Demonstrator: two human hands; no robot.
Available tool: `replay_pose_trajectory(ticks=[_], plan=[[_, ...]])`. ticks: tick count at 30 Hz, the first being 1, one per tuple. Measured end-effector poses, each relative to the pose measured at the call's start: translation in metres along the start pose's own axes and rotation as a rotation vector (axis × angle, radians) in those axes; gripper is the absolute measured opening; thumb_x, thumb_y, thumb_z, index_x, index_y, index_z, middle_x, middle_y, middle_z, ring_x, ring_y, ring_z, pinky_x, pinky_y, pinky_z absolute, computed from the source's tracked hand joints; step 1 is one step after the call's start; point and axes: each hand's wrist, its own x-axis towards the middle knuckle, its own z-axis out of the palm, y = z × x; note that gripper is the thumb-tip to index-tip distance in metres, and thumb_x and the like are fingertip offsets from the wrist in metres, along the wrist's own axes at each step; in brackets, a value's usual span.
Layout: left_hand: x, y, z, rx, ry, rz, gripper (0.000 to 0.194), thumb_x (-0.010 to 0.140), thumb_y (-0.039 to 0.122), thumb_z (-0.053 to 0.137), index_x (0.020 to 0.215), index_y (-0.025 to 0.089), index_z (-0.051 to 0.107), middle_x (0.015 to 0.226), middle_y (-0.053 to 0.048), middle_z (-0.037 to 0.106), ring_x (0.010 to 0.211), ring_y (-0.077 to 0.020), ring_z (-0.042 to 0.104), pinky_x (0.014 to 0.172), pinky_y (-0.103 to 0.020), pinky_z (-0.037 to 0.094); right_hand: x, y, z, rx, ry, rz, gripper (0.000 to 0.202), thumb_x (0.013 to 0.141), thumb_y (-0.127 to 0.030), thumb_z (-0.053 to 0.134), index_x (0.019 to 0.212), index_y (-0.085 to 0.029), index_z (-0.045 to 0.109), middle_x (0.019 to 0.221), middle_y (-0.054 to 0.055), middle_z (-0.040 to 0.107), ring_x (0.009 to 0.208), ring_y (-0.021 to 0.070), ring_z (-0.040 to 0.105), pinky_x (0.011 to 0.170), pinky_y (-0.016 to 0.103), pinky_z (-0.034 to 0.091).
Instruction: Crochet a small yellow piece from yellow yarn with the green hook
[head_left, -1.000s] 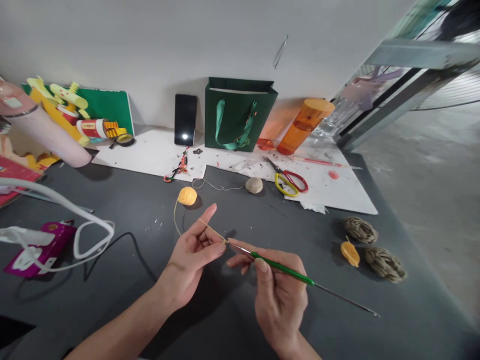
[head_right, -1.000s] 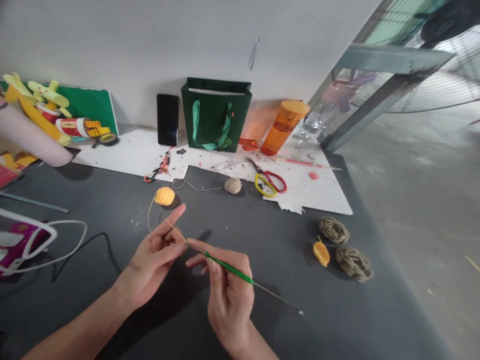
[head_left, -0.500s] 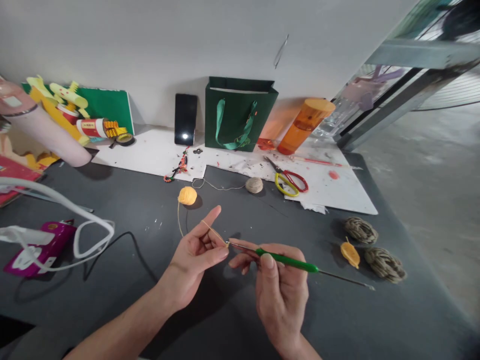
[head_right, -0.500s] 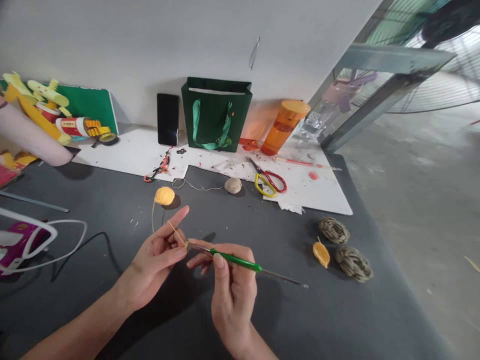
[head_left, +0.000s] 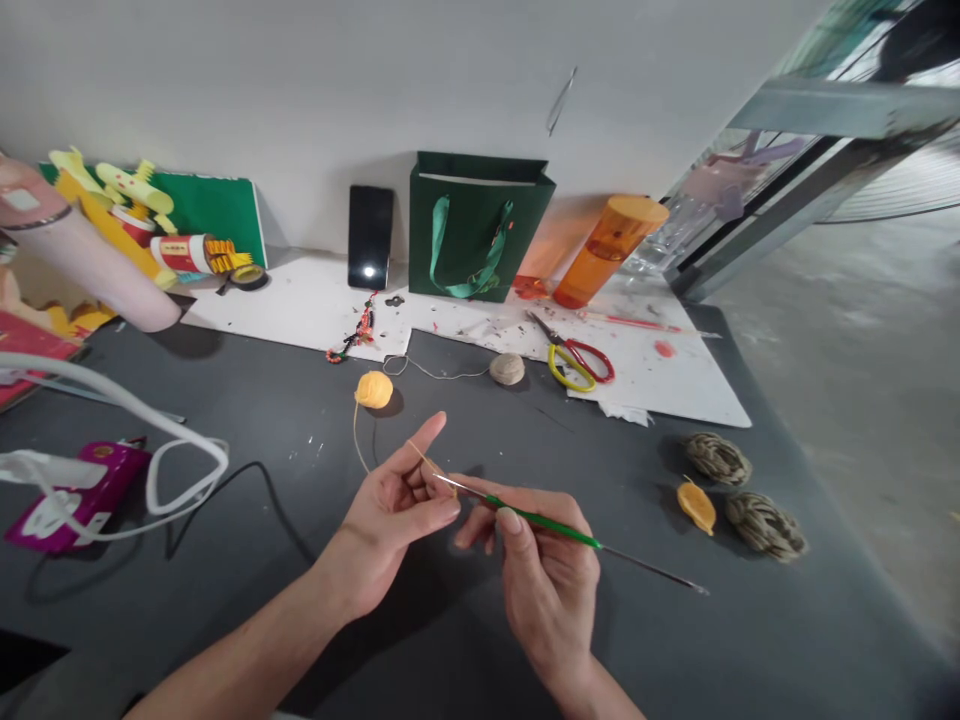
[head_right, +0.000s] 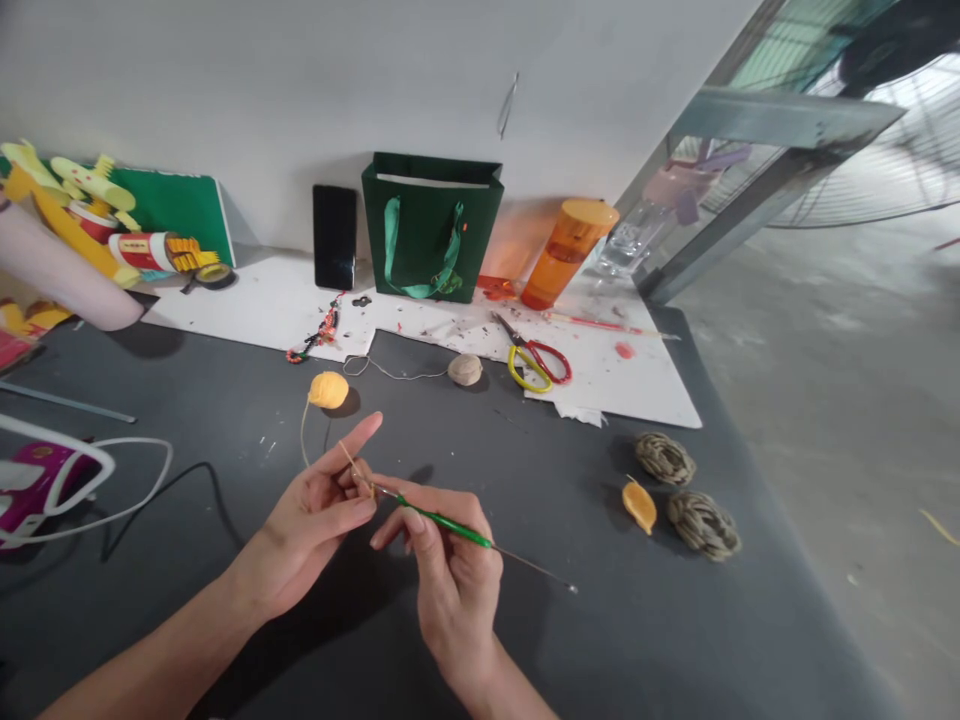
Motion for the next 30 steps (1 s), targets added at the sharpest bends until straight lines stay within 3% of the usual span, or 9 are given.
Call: replay_pose_trajectory(ticks=[6,13,22,30], plan=[[0.0001,0.0012,0.0005,0.021,-0.011,-0.01,0.069,0.068,0.019,0.09,0.132,0.032,0.068,0.07,0.005,0.058,0.069,-0.0089,0.051,0.071,-0.026,0.04,-0.0014,0.0018,-0.001,0.004,0.039,0.008,0.009,0.1,-0.021,0.059,0.102,-0.023,0.067,0.097,0.006,0.081,0.057,0.0126,0.071,0.051,0.025,0.052],[-0.0013,0.0027,0.0022,-0.017,-0.049,-0.048,0.069,0.071,0.03,0.089,0.135,0.03,0.065,0.076,0.003,0.065,0.073,-0.0106,0.056,0.075,-0.028,0.042,0.0024,0.0027,-0.0018,0.109,0.01,0.081,0.006,0.1,-0.024,0.06,0.1,-0.023,0.066,0.083,0.003,0.08,0.055,0.0134,0.072,0.049,0.023,0.055],[0.0007,0.0019,0.0014,-0.05,-0.02,-0.012,0.053,0.074,0.028,0.087,0.125,0.031,0.072,0.071,0.005,0.062,0.07,-0.0093,0.056,0.073,-0.026,0.042,0.0024,-0.0009,-0.0015,0.144,0.034,0.181,0.007,0.097,-0.031,0.065,0.095,-0.025,0.066,0.084,0.003,0.079,0.052,0.0129,0.068,0.049,0.024,0.053],[0.0004,0.003,0.002,-0.014,0.01,0.013,0.061,0.072,0.025,0.089,0.129,0.031,0.069,0.072,0.005,0.064,0.072,-0.0094,0.059,0.074,-0.025,0.045,0.005,-0.0019,-0.0008,0.198,0.038,0.21,0.006,0.095,-0.032,0.068,0.095,-0.025,0.068,0.087,0.002,0.08,0.052,0.0106,0.069,0.051,0.021,0.053]])
